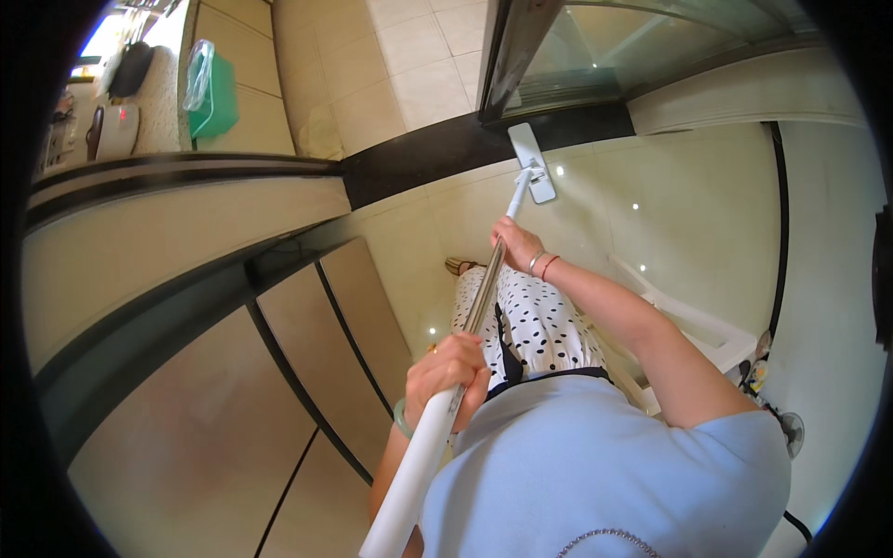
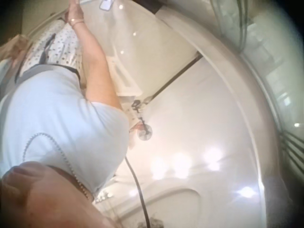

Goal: The person mops the tiled floor in a kitchen and dining area using a flat mop. They move the mop back and forth across the floor, navigating around furniture and appliances, and continue the task from the kitchen into the adjacent dining space.

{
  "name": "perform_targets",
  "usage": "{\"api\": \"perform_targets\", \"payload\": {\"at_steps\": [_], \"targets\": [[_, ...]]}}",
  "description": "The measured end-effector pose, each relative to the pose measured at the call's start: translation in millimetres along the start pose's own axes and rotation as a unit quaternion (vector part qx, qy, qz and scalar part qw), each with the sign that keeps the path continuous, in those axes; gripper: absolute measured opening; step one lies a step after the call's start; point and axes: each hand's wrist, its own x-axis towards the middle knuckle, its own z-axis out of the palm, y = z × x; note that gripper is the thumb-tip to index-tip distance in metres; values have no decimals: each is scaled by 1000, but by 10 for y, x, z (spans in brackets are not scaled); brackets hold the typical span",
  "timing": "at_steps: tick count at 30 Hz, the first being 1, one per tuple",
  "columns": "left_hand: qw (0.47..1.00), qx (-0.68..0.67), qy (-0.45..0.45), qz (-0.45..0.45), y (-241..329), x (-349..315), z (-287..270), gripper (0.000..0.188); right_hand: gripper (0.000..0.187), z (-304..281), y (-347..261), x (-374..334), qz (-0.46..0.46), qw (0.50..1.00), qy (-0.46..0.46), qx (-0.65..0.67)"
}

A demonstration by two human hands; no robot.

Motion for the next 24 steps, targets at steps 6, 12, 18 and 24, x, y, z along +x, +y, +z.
{"api": "perform_targets", "payload": {"at_steps": [6,12,18,24], "targets": [[995,33,84,-40,320,-451,-364,21,10,437,-594,55,-58,996,-60,-11],[975,52,201,-85,656,-1084,-634,21,10,951,-1229,7,-137,971,-187,-62],[928,83,339,-130,1022,-1691,-609,19,12,1393,-1850,-266,-208,919,-320,-99],[884,120,426,-149,1208,-2092,-394,19,12,1848,-2052,-551,-281,864,-400,-123]]}}
